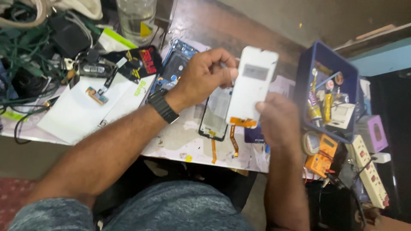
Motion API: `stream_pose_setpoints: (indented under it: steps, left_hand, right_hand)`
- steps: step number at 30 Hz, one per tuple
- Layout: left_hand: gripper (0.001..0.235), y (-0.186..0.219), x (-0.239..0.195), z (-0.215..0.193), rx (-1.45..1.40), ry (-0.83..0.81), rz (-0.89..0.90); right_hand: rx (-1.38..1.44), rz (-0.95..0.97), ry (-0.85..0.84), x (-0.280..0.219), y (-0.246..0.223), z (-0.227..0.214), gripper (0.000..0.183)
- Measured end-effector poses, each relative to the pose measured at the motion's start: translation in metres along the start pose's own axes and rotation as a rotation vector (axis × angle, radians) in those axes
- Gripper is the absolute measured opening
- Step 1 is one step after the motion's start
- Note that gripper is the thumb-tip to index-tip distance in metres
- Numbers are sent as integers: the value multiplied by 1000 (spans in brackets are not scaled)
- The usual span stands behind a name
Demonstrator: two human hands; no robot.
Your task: The person uses a green plastic pry tool to separate the screen assembly from the smartphone chassis. They then peel off a protective film from the removed screen and inspect the components.
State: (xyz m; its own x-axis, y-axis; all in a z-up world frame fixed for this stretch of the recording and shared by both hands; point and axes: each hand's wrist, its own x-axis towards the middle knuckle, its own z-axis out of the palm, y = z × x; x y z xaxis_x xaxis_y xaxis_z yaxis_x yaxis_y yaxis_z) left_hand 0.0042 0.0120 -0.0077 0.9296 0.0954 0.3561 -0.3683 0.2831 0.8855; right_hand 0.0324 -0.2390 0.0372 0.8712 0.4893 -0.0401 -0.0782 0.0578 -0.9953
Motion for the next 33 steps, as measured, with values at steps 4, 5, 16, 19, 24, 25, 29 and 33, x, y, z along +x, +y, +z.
stream_pose_setpoints:
  steps: [4,5,16,19,24,25,29,33]
  left_hand:
    - [19,2,-1,2,-212,-24,-94]
    - [20,2,0,2,-208,-27,-119]
    - [20,1,0,3,-209,-56,-199]
    - [21,0,1,4,-184,-63,-195]
    - [20,-2,1,2,-184,-67,-178]
    - [20,-2,1,2,-193,-72,-174]
    - [19,0,1,2,-160,-75,-176]
    - [19,1,2,4,-152,-59,-193]
  right_hand:
    - [93,21,-114,-3,6,9,18]
    - [95,16,-115,-4,7,9,19]
    - [-62,-124,-72,-20,15,16,20]
    - [-76,-126,-34,-21,14,19,20]
    - [-77,-136,-35,-21,16,18,17]
    - [-71,-133,-33,-20,17,17,17]
    - [-85,-149,-34,-20,18,16,16]
    - [-82,-131,-18,-19,22,13,18]
